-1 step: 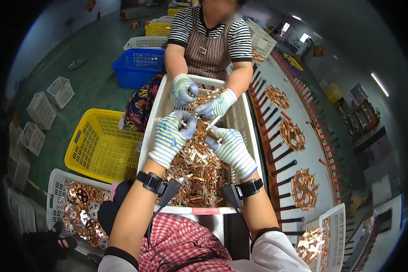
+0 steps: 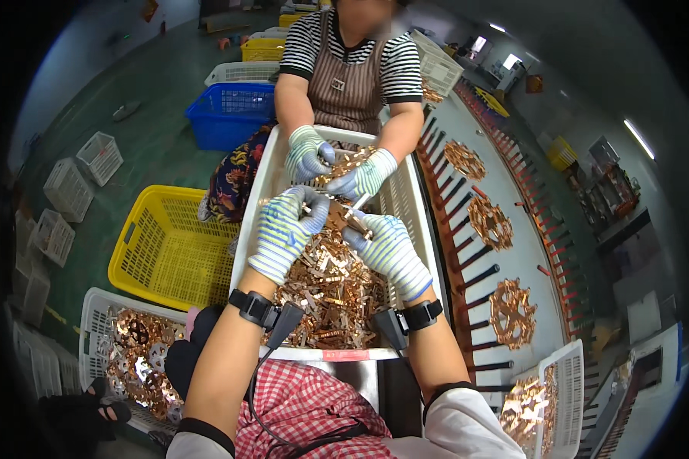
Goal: The person sits at a workstation and assembles small copper-colored metal components into star-shaped decorative items. They pick up individual pieces from a white basket, fit them together by hand, and place the completed units onto a long rack with vertical pegs.
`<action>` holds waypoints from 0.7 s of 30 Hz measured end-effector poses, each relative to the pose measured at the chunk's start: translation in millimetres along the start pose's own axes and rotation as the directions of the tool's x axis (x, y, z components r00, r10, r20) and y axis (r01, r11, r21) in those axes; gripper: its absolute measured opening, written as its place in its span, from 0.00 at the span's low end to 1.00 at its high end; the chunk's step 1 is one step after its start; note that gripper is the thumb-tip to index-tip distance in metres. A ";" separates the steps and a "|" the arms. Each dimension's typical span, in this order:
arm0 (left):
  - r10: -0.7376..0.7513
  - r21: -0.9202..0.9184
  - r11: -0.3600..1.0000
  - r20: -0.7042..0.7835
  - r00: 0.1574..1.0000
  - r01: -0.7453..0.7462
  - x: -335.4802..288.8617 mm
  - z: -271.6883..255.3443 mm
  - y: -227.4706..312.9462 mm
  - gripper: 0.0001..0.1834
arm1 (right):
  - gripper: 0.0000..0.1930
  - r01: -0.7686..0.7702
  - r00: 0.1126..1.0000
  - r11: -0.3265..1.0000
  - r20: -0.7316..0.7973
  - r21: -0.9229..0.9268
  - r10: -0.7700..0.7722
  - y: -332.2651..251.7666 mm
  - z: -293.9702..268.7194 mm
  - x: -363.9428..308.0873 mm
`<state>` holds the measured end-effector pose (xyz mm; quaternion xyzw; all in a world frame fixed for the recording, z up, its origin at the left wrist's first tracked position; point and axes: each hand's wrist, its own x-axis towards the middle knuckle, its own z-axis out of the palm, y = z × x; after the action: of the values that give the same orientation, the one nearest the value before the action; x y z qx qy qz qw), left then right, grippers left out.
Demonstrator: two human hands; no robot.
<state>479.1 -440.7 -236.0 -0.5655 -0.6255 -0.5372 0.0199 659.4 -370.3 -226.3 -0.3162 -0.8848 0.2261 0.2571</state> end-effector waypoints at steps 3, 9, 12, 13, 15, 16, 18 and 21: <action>-0.138 -0.372 0.908 0.170 0.976 0.193 2.4 9.5 -8.9 0.17 | 0.16 0.049 0.990 0.993 -0.135 0.109 -0.034 7.3 0.4 -0.1; -0.138 -0.509 0.827 0.227 0.964 0.238 5.8 12.6 -22.6 0.19 | 0.20 0.005 0.923 0.683 -0.266 0.731 0.277 0.5 -43.6 -4.3; -0.145 -0.647 0.731 0.158 0.977 0.214 7.3 28.7 -39.9 0.24 | 0.21 0.003 0.987 0.696 -0.116 0.718 0.115 -6.6 -44.4 -6.7; -0.279 -0.649 0.645 0.293 0.915 0.404 3.8 17.6 -21.4 0.23 | 0.20 -0.040 0.987 0.688 -0.079 0.725 0.140 -19.6 -48.6 -12.8; -0.345 -0.701 0.501 0.376 0.860 0.508 1.1 12.4 0.0 0.18 | 0.20 -0.051 0.984 0.690 -0.083 0.722 0.159 -39.4 -49.4 -25.7; -0.326 -0.718 0.499 0.363 0.873 0.485 -0.7 8.6 -3.9 0.15 | 0.22 -0.114 0.982 0.762 -0.045 0.638 0.184 -36.7 -49.3 -27.7; -0.350 -0.725 0.486 0.350 0.869 0.488 -2.4 4.2 -18.6 0.17 | 0.26 0.088 0.939 0.720 -0.298 0.689 0.170 -63.4 -56.7 -44.6; -0.438 -0.767 0.405 0.315 0.842 0.498 -0.7 -1.4 -28.6 0.16 | 0.37 0.308 0.849 0.336 -0.416 0.890 0.327 -44.9 -63.6 -67.8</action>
<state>457.7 -435.9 -254.5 -0.3251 -0.4309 -0.7305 -0.4184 722.8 -432.3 -173.5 -0.1629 -0.4779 0.5985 0.6220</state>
